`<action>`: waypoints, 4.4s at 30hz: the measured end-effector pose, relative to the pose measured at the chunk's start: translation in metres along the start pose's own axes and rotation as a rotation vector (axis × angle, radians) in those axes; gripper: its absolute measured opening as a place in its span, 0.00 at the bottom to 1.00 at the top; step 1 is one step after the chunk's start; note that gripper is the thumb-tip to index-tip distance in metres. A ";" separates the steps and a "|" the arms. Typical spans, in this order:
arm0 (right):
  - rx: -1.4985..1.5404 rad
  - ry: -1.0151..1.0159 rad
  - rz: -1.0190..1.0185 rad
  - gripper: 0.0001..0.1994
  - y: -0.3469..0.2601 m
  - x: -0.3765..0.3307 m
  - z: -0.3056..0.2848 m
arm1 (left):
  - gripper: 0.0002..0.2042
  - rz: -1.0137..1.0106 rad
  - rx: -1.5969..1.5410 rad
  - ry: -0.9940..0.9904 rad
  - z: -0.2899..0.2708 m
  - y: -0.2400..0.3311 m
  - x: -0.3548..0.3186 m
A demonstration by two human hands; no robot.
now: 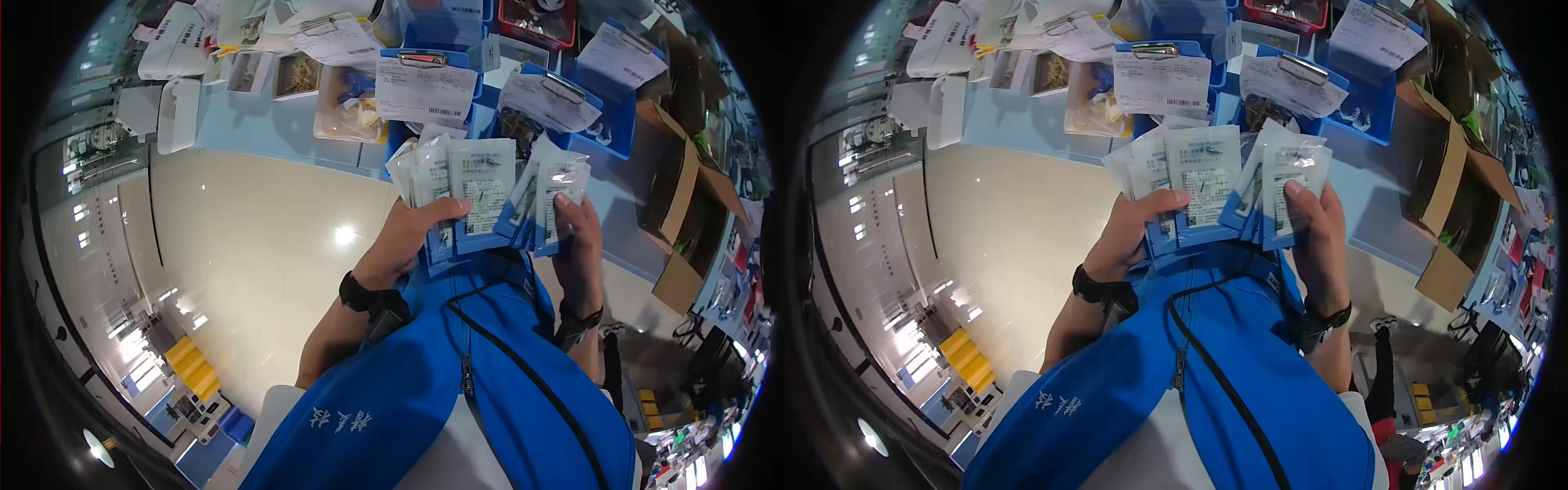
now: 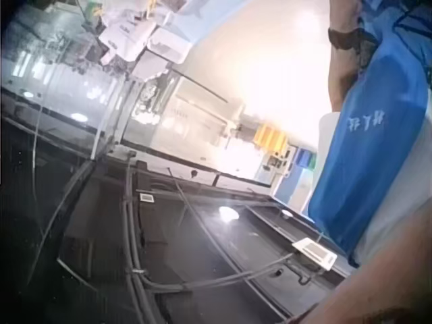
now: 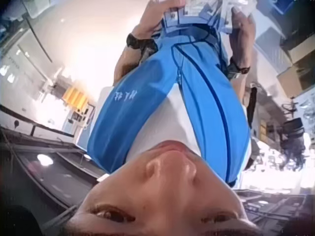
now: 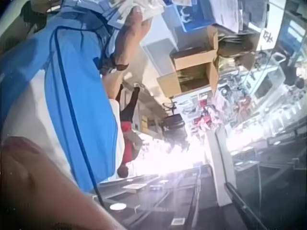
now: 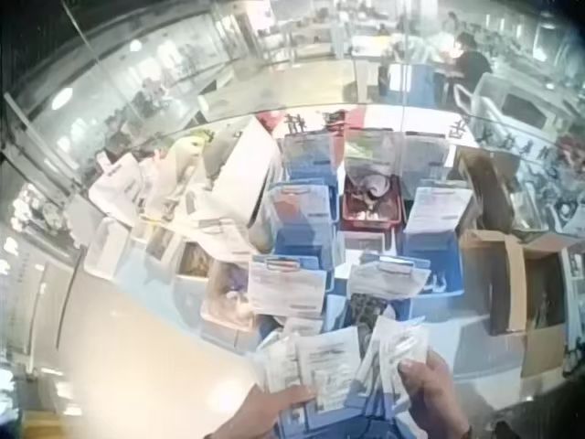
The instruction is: Sorting and organizing small medical or component packets into blue bins on a laboratory or manufacturing table.
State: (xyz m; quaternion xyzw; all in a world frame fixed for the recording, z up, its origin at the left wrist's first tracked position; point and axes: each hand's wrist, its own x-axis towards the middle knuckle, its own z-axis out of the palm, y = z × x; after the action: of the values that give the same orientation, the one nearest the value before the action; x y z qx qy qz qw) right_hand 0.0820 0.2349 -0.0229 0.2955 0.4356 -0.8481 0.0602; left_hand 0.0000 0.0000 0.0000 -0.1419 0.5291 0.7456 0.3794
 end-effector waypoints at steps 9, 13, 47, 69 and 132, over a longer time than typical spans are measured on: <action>0.033 -0.097 0.010 0.29 -0.008 -0.005 0.001 | 0.25 -0.054 -0.031 -0.060 0.011 0.008 -0.002; 0.029 -0.114 0.035 0.32 -0.004 -0.004 0.012 | 0.23 -0.050 0.053 -0.059 0.012 0.006 -0.003; -0.018 -0.112 0.170 0.27 0.016 -0.001 -0.002 | 0.34 -0.238 0.055 -0.132 -0.024 -0.038 -0.005; 0.110 -0.086 0.021 0.34 0.001 -0.003 -0.001 | 0.27 -0.073 0.222 -0.120 0.021 0.012 0.002; 0.077 -0.051 0.157 0.29 0.022 0.013 0.004 | 0.18 0.395 0.091 0.455 -0.165 0.096 0.099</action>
State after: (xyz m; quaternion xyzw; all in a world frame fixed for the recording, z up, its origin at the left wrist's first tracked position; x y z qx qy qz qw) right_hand 0.0780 0.2206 -0.0438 0.3092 0.3766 -0.8641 0.1262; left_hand -0.1663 -0.1212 -0.0607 -0.1823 0.6506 0.7297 0.1049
